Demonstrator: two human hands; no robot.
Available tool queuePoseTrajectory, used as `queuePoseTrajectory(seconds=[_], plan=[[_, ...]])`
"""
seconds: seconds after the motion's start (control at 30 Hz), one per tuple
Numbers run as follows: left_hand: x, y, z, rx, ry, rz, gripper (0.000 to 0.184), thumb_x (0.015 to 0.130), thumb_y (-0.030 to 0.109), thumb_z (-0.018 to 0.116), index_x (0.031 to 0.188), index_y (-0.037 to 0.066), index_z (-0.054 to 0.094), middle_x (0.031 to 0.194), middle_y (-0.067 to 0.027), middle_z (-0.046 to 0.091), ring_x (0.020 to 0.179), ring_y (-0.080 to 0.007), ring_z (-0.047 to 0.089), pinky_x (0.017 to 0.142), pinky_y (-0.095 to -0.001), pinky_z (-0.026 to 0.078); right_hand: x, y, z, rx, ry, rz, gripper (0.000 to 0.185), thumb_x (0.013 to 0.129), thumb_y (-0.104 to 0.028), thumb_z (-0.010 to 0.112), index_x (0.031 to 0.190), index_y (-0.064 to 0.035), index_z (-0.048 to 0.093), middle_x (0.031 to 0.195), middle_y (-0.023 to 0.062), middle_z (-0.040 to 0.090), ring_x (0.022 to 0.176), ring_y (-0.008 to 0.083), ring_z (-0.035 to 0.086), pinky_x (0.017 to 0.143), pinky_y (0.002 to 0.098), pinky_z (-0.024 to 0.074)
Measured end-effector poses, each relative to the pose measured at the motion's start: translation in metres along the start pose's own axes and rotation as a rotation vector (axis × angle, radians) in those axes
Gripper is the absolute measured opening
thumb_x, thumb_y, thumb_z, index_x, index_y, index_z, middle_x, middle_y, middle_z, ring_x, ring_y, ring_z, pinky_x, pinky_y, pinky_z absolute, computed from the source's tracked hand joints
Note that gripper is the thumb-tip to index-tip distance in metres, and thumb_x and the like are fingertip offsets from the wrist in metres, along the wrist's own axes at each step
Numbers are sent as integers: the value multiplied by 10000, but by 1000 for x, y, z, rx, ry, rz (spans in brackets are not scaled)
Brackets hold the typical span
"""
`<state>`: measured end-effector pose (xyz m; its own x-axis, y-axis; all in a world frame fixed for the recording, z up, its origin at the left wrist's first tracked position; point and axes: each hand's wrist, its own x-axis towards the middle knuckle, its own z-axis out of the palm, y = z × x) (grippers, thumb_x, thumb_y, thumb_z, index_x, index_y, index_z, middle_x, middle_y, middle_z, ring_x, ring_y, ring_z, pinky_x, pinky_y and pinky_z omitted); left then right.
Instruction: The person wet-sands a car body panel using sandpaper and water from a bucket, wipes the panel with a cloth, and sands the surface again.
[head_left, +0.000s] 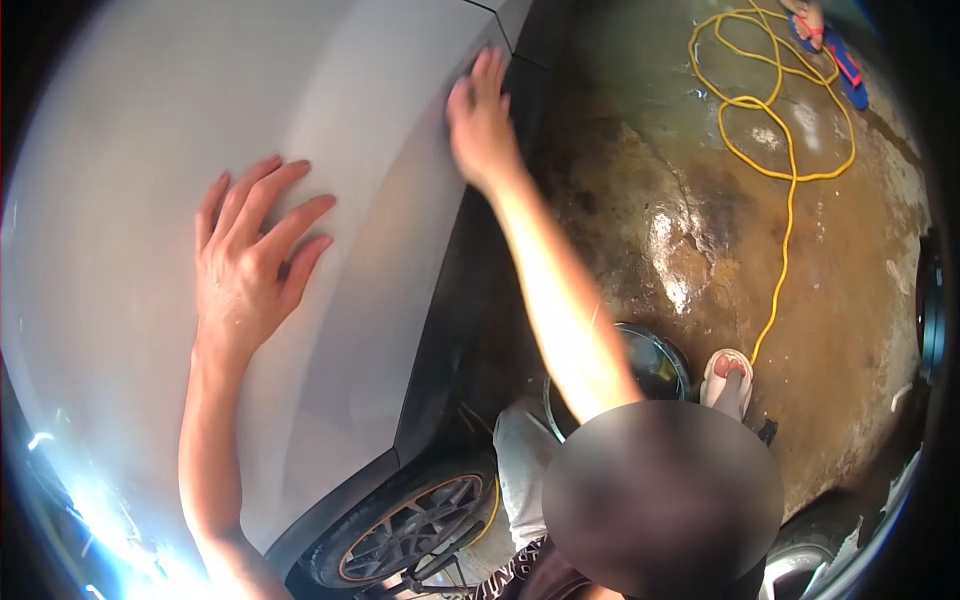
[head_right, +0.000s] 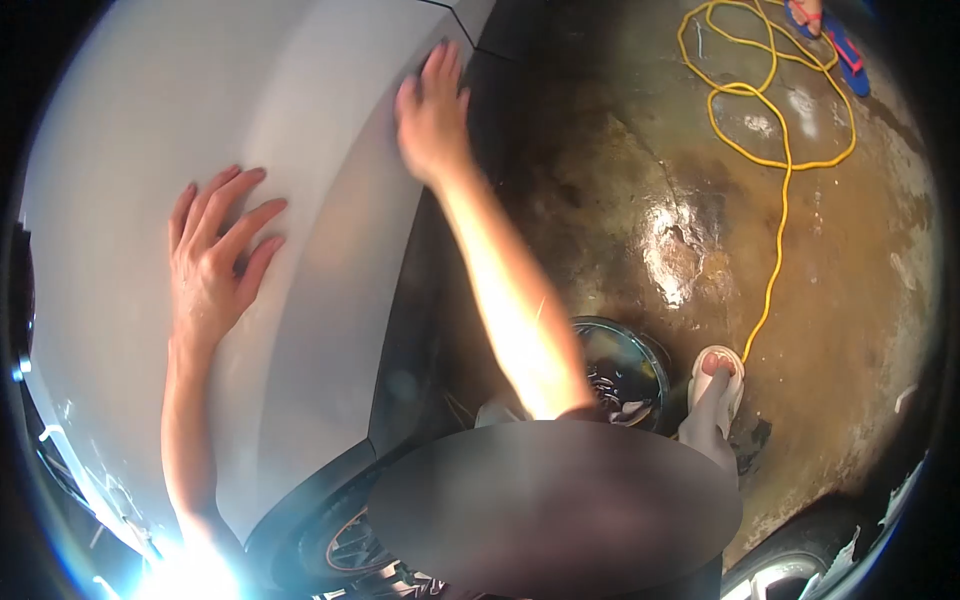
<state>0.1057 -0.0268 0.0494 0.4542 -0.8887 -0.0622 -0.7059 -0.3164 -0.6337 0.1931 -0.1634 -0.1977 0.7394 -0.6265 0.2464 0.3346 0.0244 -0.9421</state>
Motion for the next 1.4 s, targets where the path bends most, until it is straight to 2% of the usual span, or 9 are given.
queuePoseTrajectory(seconds=[0.17,0.27,0.37,0.53,0.7,0.93,1.13,1.27,1.4], plan=[[-5,0,3,0,13,10,251,810,180,761,1059,176,730,1295,-3,609,1270,-233,540,1095,-528,370,-282,-98,63,-114,-359,-133,837,888,-327,661,1498,82,258,1602,303,142,1484,485,156,1136,691,135],[-7,-4,3,-4,45,44,256,813,182,758,1067,174,724,1278,-7,617,1261,-236,543,1093,-524,375,-223,-112,27,-434,-677,-264,811,890,-392,638,1491,51,322,1593,288,195,1487,476,161,1123,705,115],[-10,-6,6,0,71,50,255,822,182,752,1075,173,718,1262,-12,624,1246,-235,550,1092,-518,379,-81,-38,35,11,5,-173,674,1035,-286,410,1561,23,124,1627,251,132,1506,436,106,1188,603,79],[-10,-11,8,25,101,102,240,842,196,742,1079,173,714,1256,-16,628,1229,-230,558,1092,-505,385,-168,-101,68,-60,21,-81,746,990,-285,509,1565,4,132,1618,281,124,1513,424,98,1189,601,94],[-15,-17,17,45,171,157,220,861,219,730,1076,172,719,1236,-13,637,1222,-233,559,1100,-484,382,-318,-141,64,-360,-679,-505,854,879,-596,522,1466,12,399,1551,280,269,1424,448,301,1050,701,263],[-9,-5,-2,37,28,67,282,892,260,703,1153,152,710,1296,-110,620,1277,-254,538,1142,-495,345,-139,-34,49,-36,34,35,676,1061,-344,343,1557,36,84,1641,249,35,1529,384,21,1195,593,81],[-7,-17,2,-7,66,172,246,889,262,701,1101,138,718,1282,-106,621,1262,-251,545,1120,-496,360,-405,-133,77,-181,-546,-349,637,963,-329,583,1461,20,396,1551,233,331,1418,358,375,1133,549,291],[-15,-18,7,-1,115,144,256,896,269,686,1108,130,722,1247,-108,640,1241,-252,560,1120,-499,360,-173,-63,48,-130,-48,-103,604,958,-354,588,1429,-11,431,1507,192,392,1411,342,381,1120,579,291],[-18,-18,5,-22,99,143,273,908,290,662,1124,134,725,1227,-111,656,1230,-248,571,1136,-505,346,-273,-118,82,-186,-58,-145,572,953,-380,594,1397,-42,465,1463,150,453,1404,326,386,1106,608,291]])
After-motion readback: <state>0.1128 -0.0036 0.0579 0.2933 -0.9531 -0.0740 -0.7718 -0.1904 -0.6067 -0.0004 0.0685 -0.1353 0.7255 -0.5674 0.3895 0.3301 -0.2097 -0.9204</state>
